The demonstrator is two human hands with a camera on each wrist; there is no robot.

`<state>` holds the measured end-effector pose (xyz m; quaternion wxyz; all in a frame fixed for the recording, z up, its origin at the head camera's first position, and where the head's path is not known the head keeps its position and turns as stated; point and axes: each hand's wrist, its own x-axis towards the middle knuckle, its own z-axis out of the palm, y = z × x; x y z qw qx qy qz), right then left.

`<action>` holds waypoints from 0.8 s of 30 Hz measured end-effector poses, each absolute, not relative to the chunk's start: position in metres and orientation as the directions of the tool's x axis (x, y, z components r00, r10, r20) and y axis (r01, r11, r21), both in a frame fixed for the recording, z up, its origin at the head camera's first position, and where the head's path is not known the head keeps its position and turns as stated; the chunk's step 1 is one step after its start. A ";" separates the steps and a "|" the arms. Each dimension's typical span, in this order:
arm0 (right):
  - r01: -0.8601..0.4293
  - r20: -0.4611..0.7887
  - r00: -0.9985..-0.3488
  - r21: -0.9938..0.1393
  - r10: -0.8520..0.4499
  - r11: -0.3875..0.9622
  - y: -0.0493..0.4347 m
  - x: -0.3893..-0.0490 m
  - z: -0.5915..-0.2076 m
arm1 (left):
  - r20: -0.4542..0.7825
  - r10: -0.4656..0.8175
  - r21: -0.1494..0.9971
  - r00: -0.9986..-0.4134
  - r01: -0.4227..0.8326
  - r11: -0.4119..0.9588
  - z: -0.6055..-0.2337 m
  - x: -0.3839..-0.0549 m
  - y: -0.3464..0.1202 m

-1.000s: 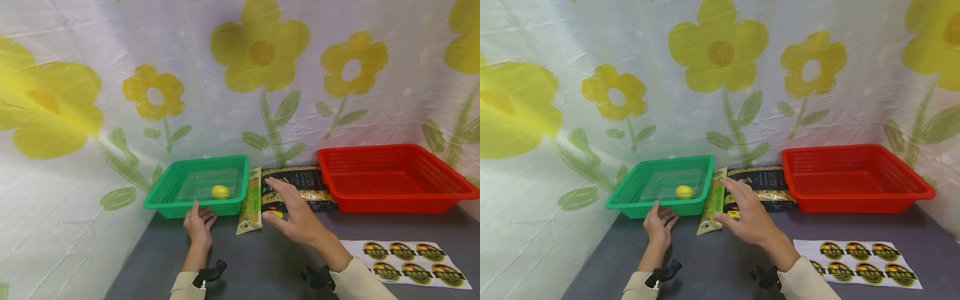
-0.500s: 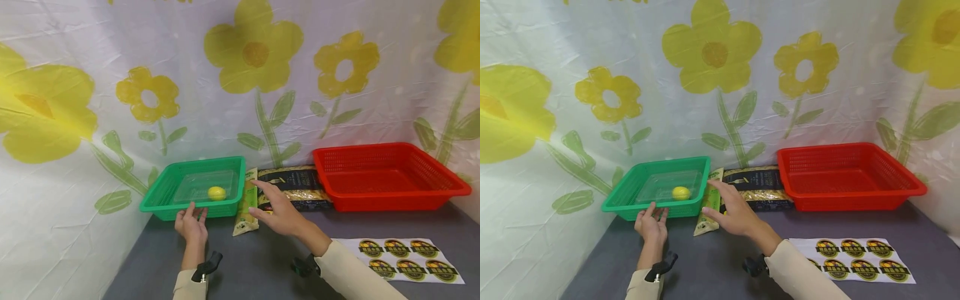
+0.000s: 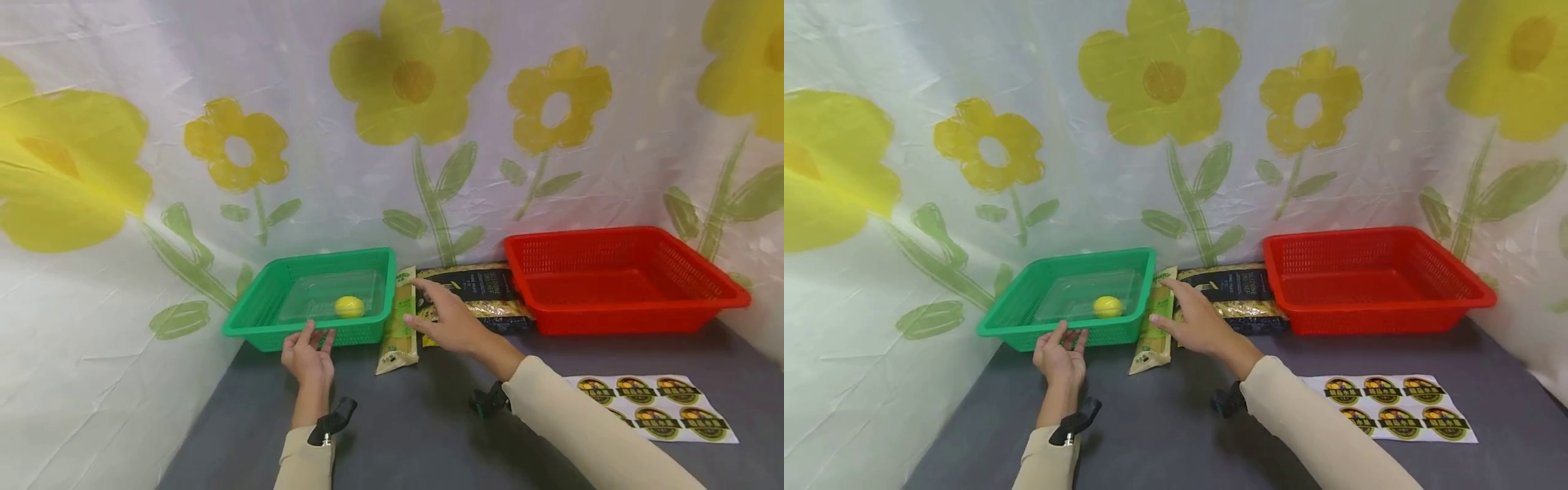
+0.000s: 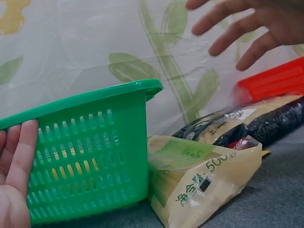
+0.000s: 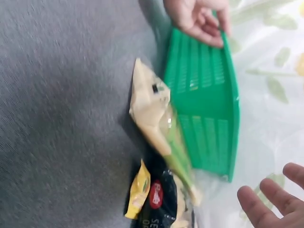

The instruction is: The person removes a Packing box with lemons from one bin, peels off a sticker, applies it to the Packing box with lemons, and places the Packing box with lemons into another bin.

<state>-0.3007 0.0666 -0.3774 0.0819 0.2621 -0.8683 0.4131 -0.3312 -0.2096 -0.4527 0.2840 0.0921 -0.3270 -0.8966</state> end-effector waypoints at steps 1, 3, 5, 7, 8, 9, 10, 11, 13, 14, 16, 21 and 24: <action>-0.512 0.344 -0.856 -0.675 -0.387 0.531 0.066 -0.304 -0.377 | 0.022 -0.569 0.640 -0.822 0.449 -0.624 -0.453 -0.331 -0.209; -0.497 0.320 -0.864 -0.674 -0.389 0.547 0.063 -0.311 -0.377 | 0.030 -0.570 0.639 -0.821 0.454 -0.621 -0.453 -0.332 -0.209; -0.479 0.297 -0.873 -0.674 -0.387 0.563 0.057 -0.319 -0.379 | 0.036 -0.573 0.639 -0.819 0.460 -0.616 -0.452 -0.333 -0.208; -0.456 0.273 -0.883 -0.694 -0.383 0.557 0.050 -0.325 -0.379 | 0.028 -0.575 0.636 -0.818 0.458 -0.621 -0.453 -0.334 -0.208; -0.448 0.267 -0.886 -0.708 -0.380 0.546 0.046 -0.327 -0.379 | 0.023 -0.575 0.634 -0.818 0.457 -0.624 -0.453 -0.334 -0.208; -0.437 0.260 -0.890 -0.722 -0.374 0.537 0.042 -0.329 -0.378 | 0.016 -0.575 0.633 -0.818 0.454 -0.627 -0.454 -0.334 -0.207; -0.424 0.254 -0.894 -0.744 -0.369 0.517 0.037 -0.332 -0.377 | 0.008 -0.577 0.632 -0.817 0.451 -0.630 -0.454 -0.335 -0.207; -0.408 0.246 -0.899 -0.769 -0.361 0.493 0.033 -0.335 -0.375 | 0.002 -0.578 0.632 -0.816 0.449 -0.632 -0.454 -0.335 -0.207; -0.351 0.214 -0.918 -0.829 -0.333 0.436 0.022 -0.342 -0.371 | 0.002 -0.584 0.633 -0.812 0.453 -0.628 -0.455 -0.336 -0.205; -0.312 0.191 -0.928 -0.867 -0.320 0.389 0.017 -0.346 -0.369 | 0.008 -0.583 0.634 -0.812 0.455 -0.625 -0.454 -0.337 -0.205; -0.225 0.138 -0.941 -0.937 -0.309 0.268 0.005 -0.352 -0.366 | 0.015 -0.580 0.637 -0.815 0.454 -0.622 -0.454 -0.338 -0.204; -0.076 0.048 -0.954 -0.994 -0.296 0.084 -0.026 -0.354 -0.360 | 0.004 -0.578 0.633 -0.816 0.449 -0.630 -0.452 -0.334 -0.204; -0.066 0.034 -0.973 -0.989 -0.227 0.135 -0.042 -0.353 -0.356 | -0.016 -0.567 0.612 -0.823 0.441 -0.657 -0.449 -0.331 -0.204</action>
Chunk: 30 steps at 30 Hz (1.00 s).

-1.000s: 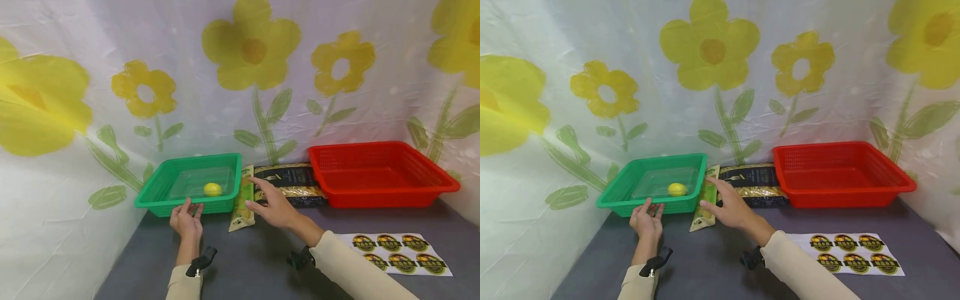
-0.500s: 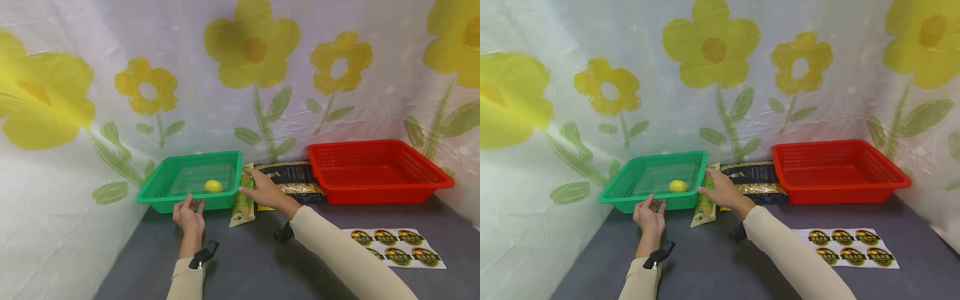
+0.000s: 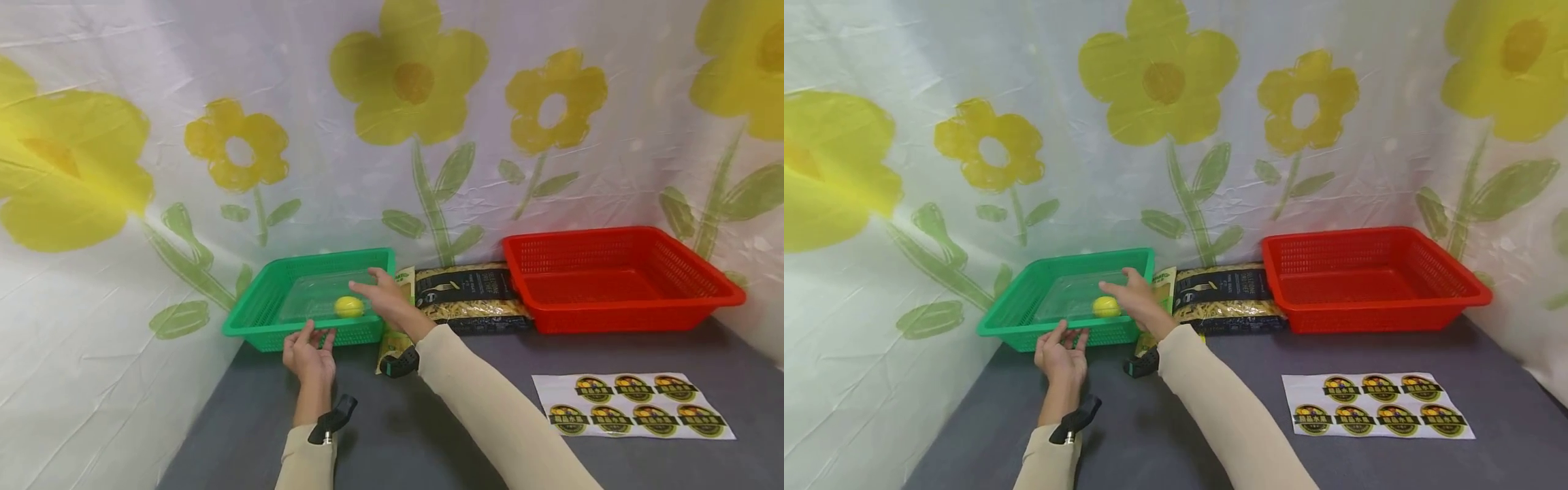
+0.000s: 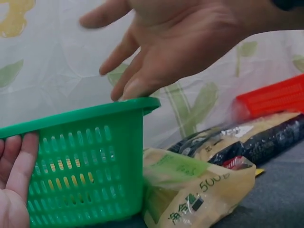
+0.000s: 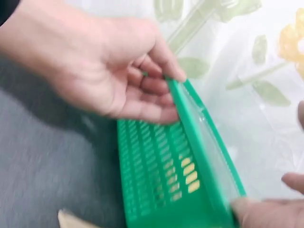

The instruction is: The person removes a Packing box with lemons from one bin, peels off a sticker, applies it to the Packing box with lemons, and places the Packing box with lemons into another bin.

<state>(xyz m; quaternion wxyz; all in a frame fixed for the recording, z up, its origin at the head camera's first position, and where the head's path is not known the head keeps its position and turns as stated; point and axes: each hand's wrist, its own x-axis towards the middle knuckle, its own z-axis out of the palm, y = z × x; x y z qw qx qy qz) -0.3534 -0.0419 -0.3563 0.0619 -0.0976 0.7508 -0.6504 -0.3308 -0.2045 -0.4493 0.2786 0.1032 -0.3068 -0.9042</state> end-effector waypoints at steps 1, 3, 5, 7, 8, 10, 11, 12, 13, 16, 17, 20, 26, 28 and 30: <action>-0.063 0.029 -0.979 -0.985 -0.203 0.162 -0.046 -0.354 -0.355 | -0.022 -0.565 0.607 -0.825 0.438 -0.663 -0.448 -0.330 -0.204; -0.063 0.027 -0.987 -0.972 -0.159 0.228 -0.055 -0.357 -0.355 | -0.034 -0.562 0.595 -0.827 0.435 -0.676 -0.447 -0.330 -0.204; -0.071 0.031 -0.990 -0.952 -0.136 0.299 -0.061 -0.360 -0.355 | -0.042 -0.565 0.593 -0.824 0.435 -0.678 -0.447 -0.329 -0.204; -0.088 0.041 -0.990 -0.926 -0.135 0.367 -0.067 -0.363 -0.358 | -0.041 -0.571 0.595 -0.820 0.439 -0.673 -0.447 -0.329 -0.205; -0.096 0.045 -0.990 -0.909 -0.135 0.406 -0.070 -0.365 -0.359 | -0.040 -0.571 0.598 -0.820 0.438 -0.671 -0.448 -0.329 -0.206; -0.114 0.053 -0.989 -0.874 -0.141 0.473 -0.075 -0.367 -0.362 | -0.046 -0.568 0.595 -0.822 0.434 -0.676 -0.449 -0.328 -0.207; -0.126 0.057 -0.987 -0.856 -0.151 0.501 -0.077 -0.368 -0.363 | -0.051 -0.568 0.590 -0.821 0.434 -0.680 -0.450 -0.328 -0.208; -0.136 0.058 -0.985 -0.841 -0.163 0.523 -0.079 -0.370 -0.364 | -0.056 -0.570 0.589 -0.820 0.434 -0.682 -0.450 -0.328 -0.209; -0.142 0.055 -0.984 -0.825 -0.172 0.547 -0.081 -0.372 -0.364 | -0.064 -0.571 0.584 -0.819 0.433 -0.686 -0.451 -0.328 -0.209; -0.149 0.050 -0.983 -0.788 -0.179 0.597 -0.084 -0.378 -0.366 | -0.076 -0.568 0.573 -0.819 0.430 -0.697 -0.450 -0.330 -0.208; -0.145 0.047 -0.984 -0.775 -0.172 0.615 -0.084 -0.380 -0.367 | -0.077 -0.565 0.570 -0.822 0.429 -0.701 -0.450 -0.331 -0.207; -0.125 0.039 -0.989 -0.744 -0.143 0.657 -0.085 -0.385 -0.368 | -0.072 -0.552 0.563 -0.831 0.423 -0.710 -0.449 -0.334 -0.206; -0.144 0.068 -0.988 -0.719 -0.137 0.680 -0.085 -0.388 -0.371 | -0.073 -0.556 0.594 -0.828 0.412 -0.691 -0.452 -0.336 -0.204; -0.168 0.089 -0.985 -0.716 -0.150 0.678 -0.086 -0.388 -0.372 | -0.069 -0.565 0.603 -0.822 0.417 -0.680 -0.452 -0.336 -0.205; -0.193 0.109 -0.980 -0.713 -0.166 0.674 -0.087 -0.389 -0.373 | -0.059 -0.571 0.601 -0.819 0.428 -0.675 -0.452 -0.335 -0.206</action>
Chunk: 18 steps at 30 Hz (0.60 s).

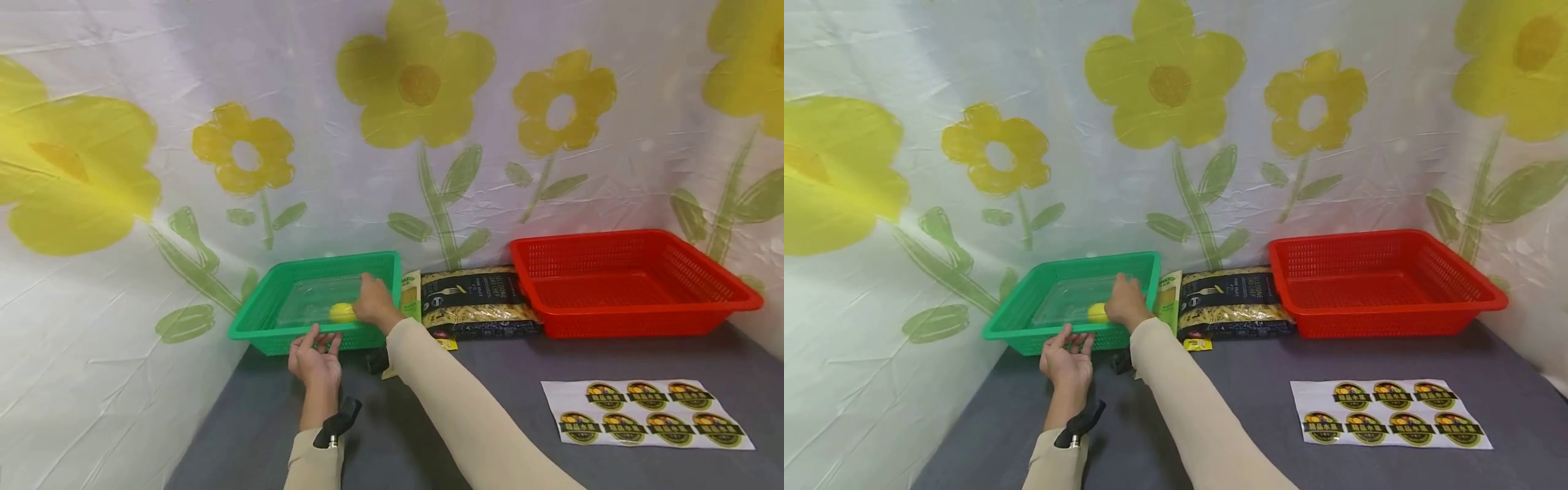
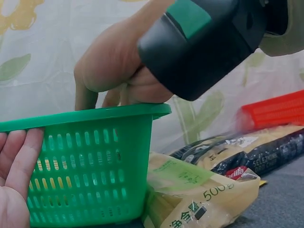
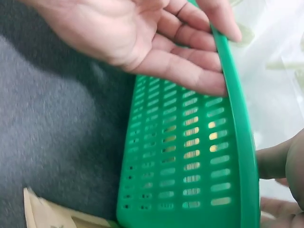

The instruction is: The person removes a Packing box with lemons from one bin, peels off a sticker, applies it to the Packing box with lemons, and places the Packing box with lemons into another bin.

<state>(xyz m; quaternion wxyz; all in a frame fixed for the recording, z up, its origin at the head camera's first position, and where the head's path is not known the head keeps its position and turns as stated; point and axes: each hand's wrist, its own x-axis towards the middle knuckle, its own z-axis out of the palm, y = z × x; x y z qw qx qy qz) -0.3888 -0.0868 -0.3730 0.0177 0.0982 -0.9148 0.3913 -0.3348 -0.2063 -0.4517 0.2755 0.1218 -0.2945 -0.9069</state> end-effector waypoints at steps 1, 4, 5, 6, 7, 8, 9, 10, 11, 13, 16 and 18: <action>-0.204 0.118 -0.978 -0.714 -0.172 0.670 -0.086 -0.389 -0.373 | -0.053 -0.568 0.597 -0.821 0.430 -0.677 -0.452 -0.334 -0.206; -0.213 0.123 -0.976 -0.721 -0.180 0.660 -0.085 -0.388 -0.373 | -0.053 -0.561 0.584 -0.826 0.431 -0.688 -0.450 -0.334 -0.206; -0.207 0.117 -0.977 -0.727 -0.179 0.655 -0.084 -0.388 -0.373 | -0.053 -0.557 0.581 -0.829 0.428 -0.692 -0.449 -0.333 -0.205; -0.202 0.111 -0.978 -0.735 -0.179 0.647 -0.084 -0.388 -0.372 | -0.054 -0.555 0.581 -0.830 0.426 -0.694 -0.449 -0.333 -0.205; -0.194 0.103 -0.979 -0.746 -0.177 0.637 -0.084 -0.388 -0.372 | -0.057 -0.555 0.581 -0.830 0.425 -0.694 -0.448 -0.333 -0.205; -0.184 0.095 -0.980 -0.754 -0.172 0.630 -0.084 -0.388 -0.371 | -0.059 -0.556 0.582 -0.829 0.424 -0.694 -0.447 -0.333 -0.205; -0.176 0.088 -0.982 -0.757 -0.169 0.629 -0.084 -0.388 -0.371 | -0.061 -0.556 0.583 -0.829 0.423 -0.694 -0.446 -0.333 -0.205; -0.167 0.081 -0.983 -0.763 -0.164 0.624 -0.084 -0.387 -0.372 | -0.064 -0.555 0.582 -0.829 0.421 -0.696 -0.447 -0.332 -0.205; -0.161 0.081 -0.984 -0.768 -0.156 0.620 -0.084 -0.387 -0.372 | -0.066 -0.554 0.581 -0.830 0.419 -0.698 -0.448 -0.332 -0.205; -0.151 0.082 -0.987 -0.778 -0.140 0.610 -0.084 -0.386 -0.373 | -0.065 -0.555 0.583 -0.829 0.420 -0.696 -0.449 -0.332 -0.205; -0.136 0.084 -0.990 -0.798 -0.116 0.588 -0.084 -0.385 -0.372 | -0.056 -0.559 0.593 -0.827 0.423 -0.685 -0.450 -0.332 -0.206; -0.127 0.082 -0.991 -0.812 -0.104 0.570 -0.084 -0.385 -0.372 | -0.052 -0.563 0.599 -0.825 0.425 -0.679 -0.450 -0.332 -0.207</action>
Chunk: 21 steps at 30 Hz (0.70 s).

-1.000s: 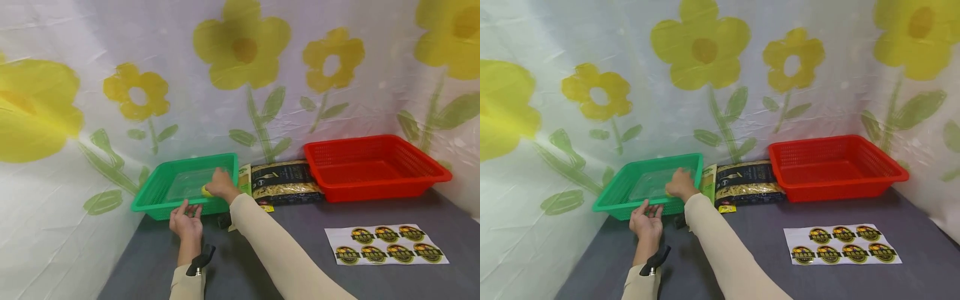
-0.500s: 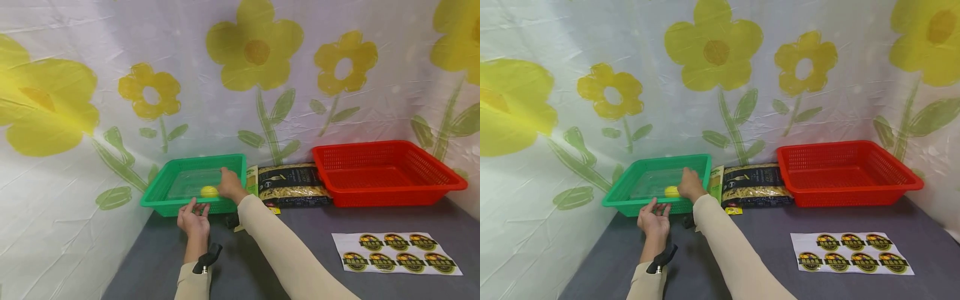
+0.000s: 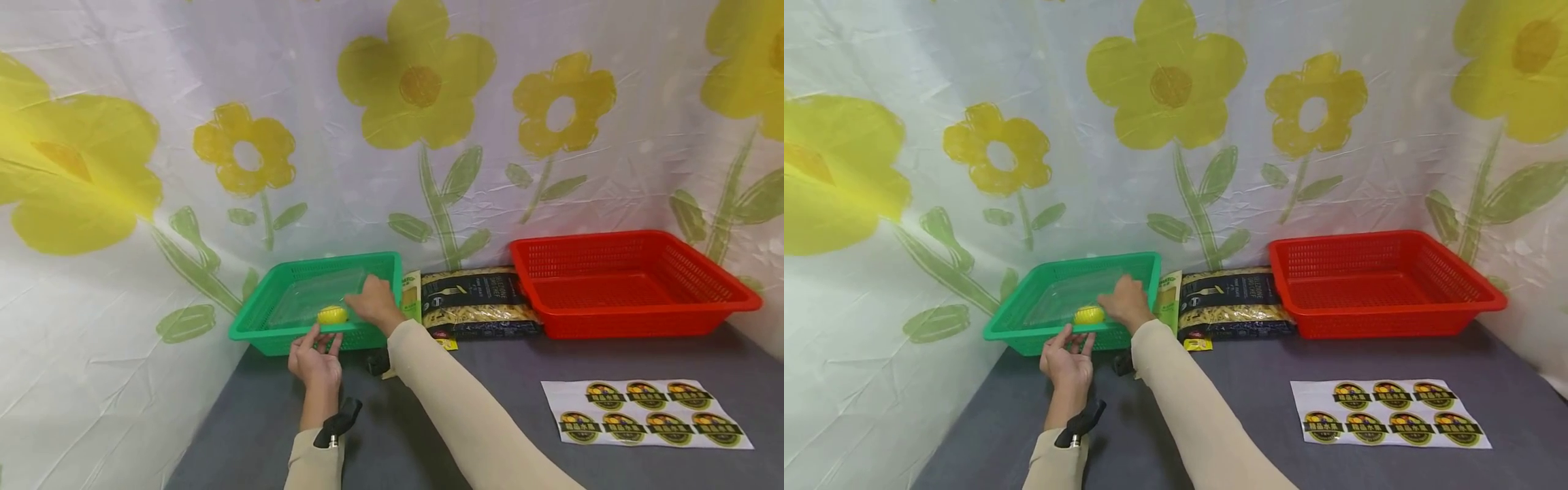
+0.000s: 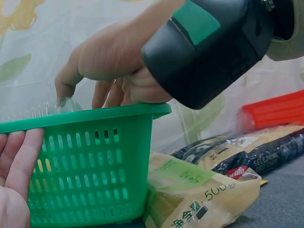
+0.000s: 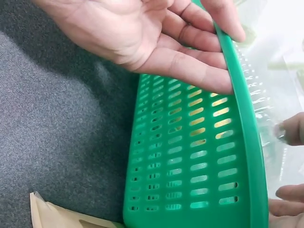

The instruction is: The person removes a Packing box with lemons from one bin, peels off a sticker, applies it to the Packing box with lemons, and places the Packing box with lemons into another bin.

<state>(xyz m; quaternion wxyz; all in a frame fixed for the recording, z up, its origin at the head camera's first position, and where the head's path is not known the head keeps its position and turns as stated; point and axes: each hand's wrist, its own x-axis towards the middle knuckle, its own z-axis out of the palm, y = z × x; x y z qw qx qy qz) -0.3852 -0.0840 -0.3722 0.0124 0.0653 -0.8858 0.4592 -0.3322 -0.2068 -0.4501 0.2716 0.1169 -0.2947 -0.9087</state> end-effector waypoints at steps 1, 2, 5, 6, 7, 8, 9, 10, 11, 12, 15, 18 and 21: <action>-0.121 0.082 -0.992 -0.822 -0.095 0.557 -0.084 -0.385 -0.372 | -0.051 -0.563 0.601 -0.825 0.425 -0.677 -0.450 -0.333 -0.207; -0.116 0.086 -0.993 -0.832 -0.080 0.543 -0.084 -0.386 -0.372 | -0.052 -0.563 0.602 -0.824 0.424 -0.677 -0.449 -0.333 -0.208; -0.106 0.106 -0.994 -0.856 -0.028 0.506 -0.083 -0.387 -0.373 | -0.062 -0.558 0.588 -0.828 0.421 -0.690 -0.449 -0.333 -0.207; -0.101 0.113 -0.994 -0.864 -0.005 0.493 -0.083 -0.386 -0.373 | -0.063 -0.558 0.584 -0.828 0.423 -0.693 -0.449 -0.334 -0.207; -0.096 0.118 -0.993 -0.872 0.017 0.480 -0.083 -0.386 -0.372 | -0.063 -0.559 0.580 -0.827 0.426 -0.694 -0.449 -0.334 -0.206; -0.091 0.120 -0.992 -0.878 0.033 0.470 -0.082 -0.386 -0.372 | -0.062 -0.561 0.577 -0.826 0.429 -0.695 -0.449 -0.334 -0.206; -0.085 0.119 -0.992 -0.882 0.044 0.464 -0.082 -0.385 -0.372 | -0.063 -0.562 0.575 -0.825 0.430 -0.696 -0.449 -0.334 -0.206; -0.080 0.117 -0.992 -0.887 0.053 0.455 -0.082 -0.383 -0.371 | -0.063 -0.565 0.574 -0.823 0.433 -0.695 -0.449 -0.334 -0.205; -0.078 0.116 -0.992 -0.893 0.059 0.444 -0.082 -0.382 -0.371 | -0.064 -0.566 0.573 -0.822 0.434 -0.695 -0.449 -0.334 -0.205; -0.079 0.115 -0.992 -0.899 0.059 0.431 -0.081 -0.381 -0.371 | -0.066 -0.570 0.573 -0.819 0.436 -0.694 -0.449 -0.335 -0.205; -0.092 0.120 -0.992 -0.915 0.049 0.392 -0.080 -0.379 -0.371 | -0.079 -0.578 0.574 -0.812 0.437 -0.692 -0.449 -0.334 -0.204; -0.118 0.149 -0.987 -0.925 0.058 0.362 -0.078 -0.377 -0.373 | -0.081 -0.587 0.585 -0.806 0.438 -0.682 -0.449 -0.334 -0.205; -0.149 0.183 -0.980 -0.938 0.080 0.314 -0.077 -0.376 -0.375 | -0.068 -0.594 0.589 -0.802 0.448 -0.672 -0.450 -0.333 -0.207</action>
